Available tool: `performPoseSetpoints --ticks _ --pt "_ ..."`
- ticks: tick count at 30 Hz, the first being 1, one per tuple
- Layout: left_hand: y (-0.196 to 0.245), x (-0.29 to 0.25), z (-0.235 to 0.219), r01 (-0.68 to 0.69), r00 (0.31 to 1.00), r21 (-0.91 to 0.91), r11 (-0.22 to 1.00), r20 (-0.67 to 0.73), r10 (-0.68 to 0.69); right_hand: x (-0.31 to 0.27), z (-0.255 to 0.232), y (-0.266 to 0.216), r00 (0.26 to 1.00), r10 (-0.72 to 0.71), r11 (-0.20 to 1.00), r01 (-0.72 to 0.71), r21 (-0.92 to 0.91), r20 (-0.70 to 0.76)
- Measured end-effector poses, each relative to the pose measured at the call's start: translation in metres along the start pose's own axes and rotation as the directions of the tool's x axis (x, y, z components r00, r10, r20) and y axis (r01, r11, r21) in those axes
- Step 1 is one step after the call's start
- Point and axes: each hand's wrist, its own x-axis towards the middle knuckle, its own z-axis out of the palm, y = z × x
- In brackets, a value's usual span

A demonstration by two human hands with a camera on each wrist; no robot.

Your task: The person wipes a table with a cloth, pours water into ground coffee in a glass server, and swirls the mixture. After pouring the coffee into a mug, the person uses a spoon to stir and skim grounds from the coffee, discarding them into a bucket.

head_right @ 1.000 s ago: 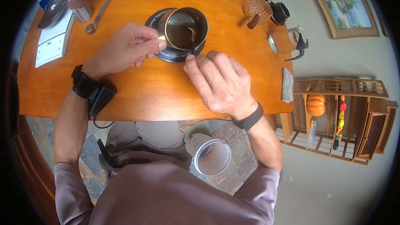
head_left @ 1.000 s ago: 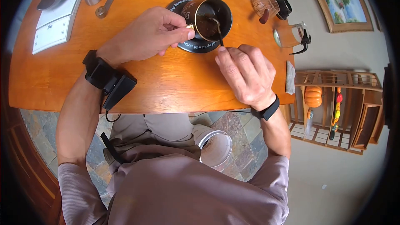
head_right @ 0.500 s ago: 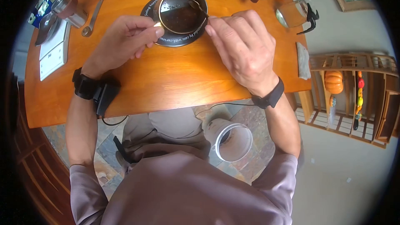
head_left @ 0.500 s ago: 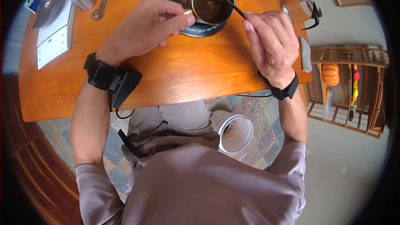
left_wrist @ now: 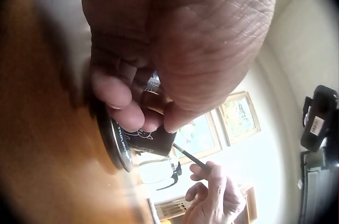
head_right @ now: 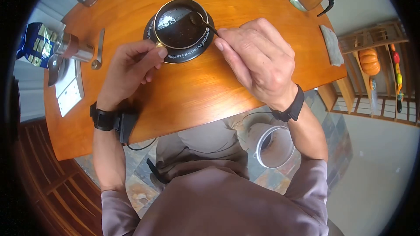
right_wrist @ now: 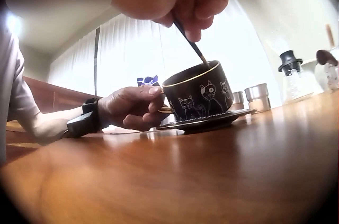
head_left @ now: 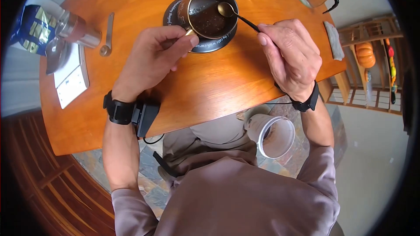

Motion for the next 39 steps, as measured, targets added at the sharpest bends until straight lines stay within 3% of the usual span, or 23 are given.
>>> performPoseSetpoints --ticks 8,16,39 --pt "0.000 0.001 -0.001 0.038 0.999 0.022 0.999 -0.015 -0.038 -0.004 -0.001 -0.004 1.000 0.014 1.000 -0.014 0.023 -0.006" --pt "0.005 0.000 0.000 0.073 0.997 0.052 0.996 -0.029 -0.071 -0.006 -0.004 -0.008 0.995 0.024 0.998 -0.030 0.064 0.096" --pt "0.005 0.001 0.002 0.077 0.997 0.056 0.995 -0.035 -0.076 -0.007 0.001 -0.019 0.994 0.050 0.989 -0.063 0.137 0.093"
